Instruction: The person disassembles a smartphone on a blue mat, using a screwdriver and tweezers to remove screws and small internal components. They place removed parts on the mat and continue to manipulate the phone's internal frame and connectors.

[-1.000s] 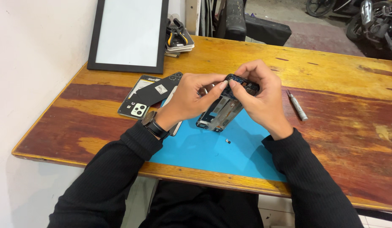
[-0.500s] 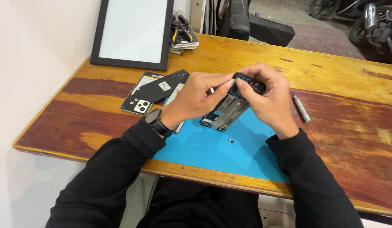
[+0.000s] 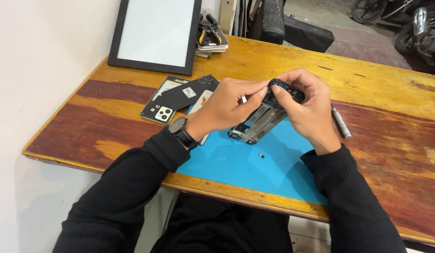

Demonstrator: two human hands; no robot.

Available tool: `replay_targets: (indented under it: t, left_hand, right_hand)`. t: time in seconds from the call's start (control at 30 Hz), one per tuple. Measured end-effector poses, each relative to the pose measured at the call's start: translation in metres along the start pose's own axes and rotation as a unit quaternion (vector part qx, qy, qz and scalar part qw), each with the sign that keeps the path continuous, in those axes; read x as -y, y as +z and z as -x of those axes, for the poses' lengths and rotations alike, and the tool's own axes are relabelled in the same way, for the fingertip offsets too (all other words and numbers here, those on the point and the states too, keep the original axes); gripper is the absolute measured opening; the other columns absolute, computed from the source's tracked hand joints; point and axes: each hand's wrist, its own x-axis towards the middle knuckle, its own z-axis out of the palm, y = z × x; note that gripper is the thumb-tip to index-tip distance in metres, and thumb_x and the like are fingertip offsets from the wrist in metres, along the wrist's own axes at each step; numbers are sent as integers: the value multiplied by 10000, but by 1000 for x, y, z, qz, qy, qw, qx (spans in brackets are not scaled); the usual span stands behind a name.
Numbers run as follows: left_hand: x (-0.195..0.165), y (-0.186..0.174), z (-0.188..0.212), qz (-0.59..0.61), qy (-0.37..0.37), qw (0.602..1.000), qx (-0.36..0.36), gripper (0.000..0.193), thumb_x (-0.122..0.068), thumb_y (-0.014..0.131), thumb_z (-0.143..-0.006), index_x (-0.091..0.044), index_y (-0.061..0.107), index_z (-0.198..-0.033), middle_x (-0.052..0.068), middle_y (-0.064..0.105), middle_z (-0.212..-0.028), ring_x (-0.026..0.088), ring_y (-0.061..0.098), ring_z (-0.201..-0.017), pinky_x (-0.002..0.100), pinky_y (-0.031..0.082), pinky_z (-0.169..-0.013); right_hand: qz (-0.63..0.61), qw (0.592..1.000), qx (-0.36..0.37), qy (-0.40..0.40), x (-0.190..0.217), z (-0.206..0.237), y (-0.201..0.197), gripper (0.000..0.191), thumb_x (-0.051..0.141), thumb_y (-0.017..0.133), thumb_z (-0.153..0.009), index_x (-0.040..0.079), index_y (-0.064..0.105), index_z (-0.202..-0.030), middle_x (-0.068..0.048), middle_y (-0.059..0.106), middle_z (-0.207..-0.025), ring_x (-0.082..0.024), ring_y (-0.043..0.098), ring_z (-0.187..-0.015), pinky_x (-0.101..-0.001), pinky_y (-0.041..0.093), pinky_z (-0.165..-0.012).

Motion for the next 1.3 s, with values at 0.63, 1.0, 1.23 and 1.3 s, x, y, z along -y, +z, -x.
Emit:
replay_targets:
  t: [0.63,1.0,1.23,1.3]
  left_hand:
    - [2,0,2,20,-5,1000,-12,238,-146,661,-1029,-25,719,-1226,114,780,-934,76,665,-670,228,493,-553]
    - [0,1,1,4,12,1000,-16,240,-147,643,-1040,-24,707,-1236,132,775,-982,111,709,-709,245,521,-587]
    - [0,4,2,8,-13,1000,-19,239,-142,659,-1015,-6,718,-1203,133,781,-939,107,689,-668,250,500,-556]
    - [-1,4,2,11,-1,1000,-23,233,-144,662,-1024,-5,717,-1203,136,779,-951,103,699,-688,251,511,-572]
  right_hand:
    - [12,1000,10,-4,3,0,0,130,27,711,-980,-23,662,-1090,-22,704,-997,-54,648,-913,-219,530,-814]
    - [42,999,7,-6,5,-1,-1,113,41,718,-986,-21,652,-1054,-27,703,-965,-47,636,-872,-218,521,-776]
    - [19,1000,3,1,0,1,-2,123,37,723,-983,-7,623,-1039,-19,683,-980,-54,634,-910,-223,521,-812]
    - [7,1000,6,4,-2,1,-3,123,36,722,-985,-8,624,-1045,-17,685,-986,-56,634,-917,-226,520,-822]
